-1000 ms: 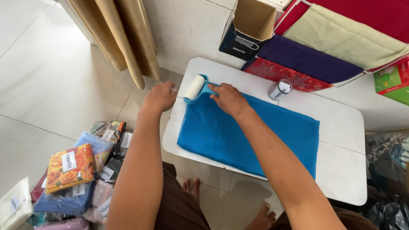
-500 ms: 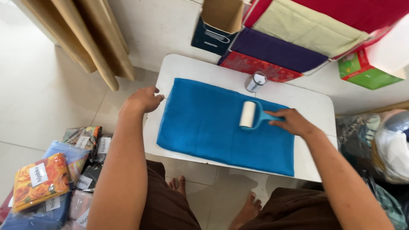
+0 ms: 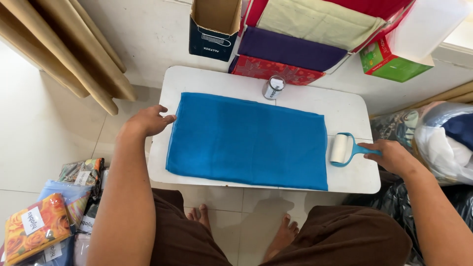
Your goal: The person takes a blue cloth from a bag, spreads it on a table, and uses a lint roller to remove lint from it.
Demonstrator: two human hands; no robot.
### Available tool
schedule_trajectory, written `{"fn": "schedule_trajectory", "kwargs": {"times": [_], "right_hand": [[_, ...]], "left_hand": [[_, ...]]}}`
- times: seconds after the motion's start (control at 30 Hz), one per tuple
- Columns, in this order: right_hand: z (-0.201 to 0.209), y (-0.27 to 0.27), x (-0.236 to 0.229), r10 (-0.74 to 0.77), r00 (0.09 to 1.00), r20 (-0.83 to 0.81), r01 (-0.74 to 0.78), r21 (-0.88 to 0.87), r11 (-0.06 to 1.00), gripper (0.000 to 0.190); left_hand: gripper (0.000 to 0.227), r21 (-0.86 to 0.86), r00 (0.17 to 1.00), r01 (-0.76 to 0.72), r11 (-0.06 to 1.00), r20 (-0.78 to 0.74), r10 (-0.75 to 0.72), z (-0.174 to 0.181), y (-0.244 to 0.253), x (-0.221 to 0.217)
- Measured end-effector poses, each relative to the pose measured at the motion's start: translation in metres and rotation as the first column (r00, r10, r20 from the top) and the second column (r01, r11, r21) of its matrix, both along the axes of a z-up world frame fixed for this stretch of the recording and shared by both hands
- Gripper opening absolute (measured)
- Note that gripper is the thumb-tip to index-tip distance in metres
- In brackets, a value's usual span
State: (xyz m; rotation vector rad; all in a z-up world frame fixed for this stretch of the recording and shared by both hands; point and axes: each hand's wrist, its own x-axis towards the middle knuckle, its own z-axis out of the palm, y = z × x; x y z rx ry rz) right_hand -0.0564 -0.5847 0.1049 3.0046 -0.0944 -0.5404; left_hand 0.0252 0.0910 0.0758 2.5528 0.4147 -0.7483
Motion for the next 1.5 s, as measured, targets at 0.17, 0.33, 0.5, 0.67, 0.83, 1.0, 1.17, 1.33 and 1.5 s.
{"fn": "schedule_trajectory", "kwargs": {"times": [0.17, 0.33, 0.5, 0.67, 0.83, 1.0, 1.17, 1.33, 1.5], "right_hand": [[0.028, 0.092, -0.022, 0.091, 0.996, 0.027, -0.094, 0.175, 0.98, 0.046], [0.009, 0.165, -0.008, 0.314, 0.949, -0.028, -0.31, 0.101, 0.945, 0.044], [-0.016, 0.255, 0.023, 0.446, 0.894, -0.046, -0.435, 0.148, 0.888, 0.045], [-0.051, 0.36, 0.061, 0.612, 0.776, 0.156, -0.624, 0.332, 0.707, 0.045], [-0.088, 0.417, 0.084, 0.601, 0.773, 0.203, -0.617, 0.457, 0.641, 0.046], [-0.066, 0.383, 0.073, 0.567, 0.809, 0.156, -0.557, 0.513, 0.653, 0.046], [-0.022, 0.285, 0.045, 0.454, 0.891, -0.023, -0.4, 0.437, 0.806, 0.046], [0.004, 0.159, 0.016, 0.3, 0.95, -0.083, -0.247, 0.388, 0.888, 0.044], [-0.004, 0.049, -0.01, 0.083, 0.989, -0.121, -0.043, 0.305, 0.951, 0.049]], "left_hand": [[0.058, -0.02, 1.0, 0.008, 1.0, 0.006, -0.008, 0.002, 0.001, -0.001], [0.055, -0.054, 0.998, 0.02, 0.998, 0.059, -0.017, 0.009, -0.003, -0.005], [0.052, -0.111, 0.991, 0.028, 0.993, 0.132, -0.013, 0.001, 0.001, -0.006], [0.052, -0.06, 0.988, 0.049, 0.997, 0.15, -0.039, -0.01, 0.005, -0.003], [0.051, -0.048, 0.988, 0.043, 0.998, 0.152, -0.035, -0.009, 0.005, 0.001], [0.049, -0.065, 0.99, 0.039, 0.997, 0.139, -0.03, -0.007, 0.002, -0.001], [0.052, -0.035, 0.99, 0.079, 0.996, 0.124, -0.074, -0.005, -0.005, 0.002], [0.052, -0.06, 0.989, 0.08, 0.995, 0.133, -0.072, 0.006, -0.016, 0.0], [0.051, -0.085, 0.989, 0.058, 0.995, 0.142, -0.045, 0.012, -0.021, -0.003]]}}
